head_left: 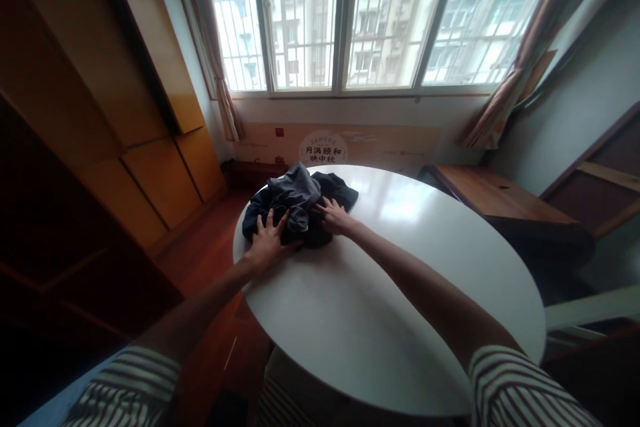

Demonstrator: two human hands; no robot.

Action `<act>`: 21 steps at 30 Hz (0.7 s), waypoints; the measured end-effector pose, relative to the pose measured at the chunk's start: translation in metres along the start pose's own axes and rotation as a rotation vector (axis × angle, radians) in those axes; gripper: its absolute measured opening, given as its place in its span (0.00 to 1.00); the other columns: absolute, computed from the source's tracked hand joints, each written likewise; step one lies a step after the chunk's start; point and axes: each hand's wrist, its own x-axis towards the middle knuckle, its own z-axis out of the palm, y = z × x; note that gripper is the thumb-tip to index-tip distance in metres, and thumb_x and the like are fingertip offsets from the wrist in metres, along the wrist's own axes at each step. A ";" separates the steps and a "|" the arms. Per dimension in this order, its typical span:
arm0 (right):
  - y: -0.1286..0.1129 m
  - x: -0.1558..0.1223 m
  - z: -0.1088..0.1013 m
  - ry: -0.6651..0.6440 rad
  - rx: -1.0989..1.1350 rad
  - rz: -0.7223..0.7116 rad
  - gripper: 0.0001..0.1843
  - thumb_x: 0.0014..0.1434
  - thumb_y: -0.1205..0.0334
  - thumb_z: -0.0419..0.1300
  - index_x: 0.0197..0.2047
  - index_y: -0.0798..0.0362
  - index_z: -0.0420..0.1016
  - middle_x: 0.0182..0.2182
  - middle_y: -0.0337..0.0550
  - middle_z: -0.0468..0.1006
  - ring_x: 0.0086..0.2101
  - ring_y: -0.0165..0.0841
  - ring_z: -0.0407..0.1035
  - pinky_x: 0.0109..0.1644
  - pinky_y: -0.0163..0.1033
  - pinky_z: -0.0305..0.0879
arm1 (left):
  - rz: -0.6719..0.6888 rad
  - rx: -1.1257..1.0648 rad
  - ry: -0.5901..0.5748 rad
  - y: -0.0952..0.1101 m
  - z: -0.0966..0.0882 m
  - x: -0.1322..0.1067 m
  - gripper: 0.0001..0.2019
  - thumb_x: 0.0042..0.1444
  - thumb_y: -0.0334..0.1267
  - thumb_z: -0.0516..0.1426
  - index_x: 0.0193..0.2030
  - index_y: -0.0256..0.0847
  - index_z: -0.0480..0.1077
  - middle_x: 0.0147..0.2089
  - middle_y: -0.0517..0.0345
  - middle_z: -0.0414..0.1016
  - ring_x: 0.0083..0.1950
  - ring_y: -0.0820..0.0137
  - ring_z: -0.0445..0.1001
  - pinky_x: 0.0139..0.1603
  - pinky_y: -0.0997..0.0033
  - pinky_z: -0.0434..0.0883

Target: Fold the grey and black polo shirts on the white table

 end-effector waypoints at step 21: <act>0.048 -0.098 0.002 0.220 0.161 -0.223 0.28 0.58 0.63 0.59 0.62 0.57 0.65 0.52 0.58 0.73 0.48 0.43 0.70 0.53 0.45 0.66 | -0.119 0.074 0.190 0.018 -0.014 0.033 0.39 0.59 0.69 0.46 0.71 0.49 0.59 0.75 0.37 0.47 0.71 0.28 0.45 0.62 0.28 0.50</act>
